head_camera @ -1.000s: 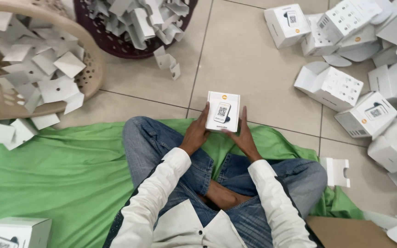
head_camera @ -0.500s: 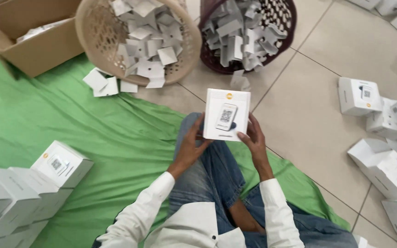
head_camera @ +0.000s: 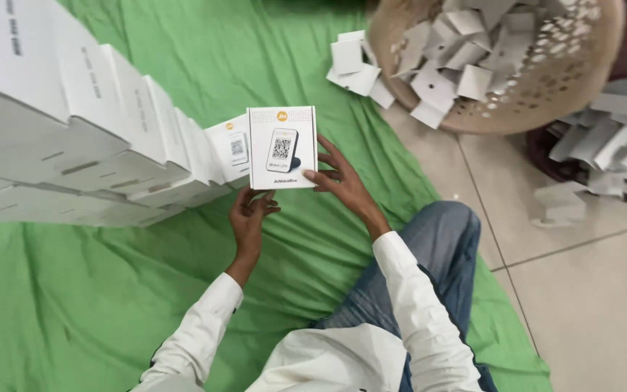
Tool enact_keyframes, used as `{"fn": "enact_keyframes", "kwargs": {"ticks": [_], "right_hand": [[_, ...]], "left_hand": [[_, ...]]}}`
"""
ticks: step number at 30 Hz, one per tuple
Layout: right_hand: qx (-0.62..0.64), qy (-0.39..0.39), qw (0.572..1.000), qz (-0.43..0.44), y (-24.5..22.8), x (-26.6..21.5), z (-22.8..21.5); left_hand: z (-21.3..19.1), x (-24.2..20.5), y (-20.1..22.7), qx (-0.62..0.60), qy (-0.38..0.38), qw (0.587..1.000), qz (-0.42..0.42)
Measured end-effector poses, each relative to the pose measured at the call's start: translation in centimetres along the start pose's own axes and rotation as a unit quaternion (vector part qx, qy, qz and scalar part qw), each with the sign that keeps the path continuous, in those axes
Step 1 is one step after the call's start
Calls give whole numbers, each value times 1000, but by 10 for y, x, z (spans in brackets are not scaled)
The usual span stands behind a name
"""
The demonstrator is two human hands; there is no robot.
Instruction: The person packs electronic device components and user manuals into white boxes and stacks them.
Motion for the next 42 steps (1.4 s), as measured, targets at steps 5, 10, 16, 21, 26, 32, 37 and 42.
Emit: {"fn": "enact_keyframes", "kwargs": {"ticks": [5,10,16,21,26,32,37,42], "right_hand": [[-51,-37,998,1,-18,46,68],[-140,-54,988,-28,21,82,90],[-141,-49,988,32,30,79,85],[-85,-35,996,5,23,51,77],[-103,30,994,4,21,-19,30],[-204,141,965,-82,-6,-91,-61],[-174,278,937,-117,-15,-164,-121],[-2,454,881,-135,-4,-260,-182]], "left_hand": [[-44,12,-17,-85,163,975,-126],[-37,16,-10,-102,169,963,-181],[-19,10,-19,-60,142,965,-210],[13,-8,-46,-33,98,968,-230],[56,-20,-83,-24,53,969,-238],[165,-33,-62,36,-109,981,-154],[309,-113,-12,98,-355,929,-23],[385,-239,-24,56,-480,869,-105]]}}
Point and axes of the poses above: each hand's wrist, its own x-axis towards the middle knuckle, its own z-axis out of the palm, y = z × x, the point moved 10 cm from there along x, towards the middle knuckle, and after that the axes turned 7 degrees about y, right-handed, at the moved point
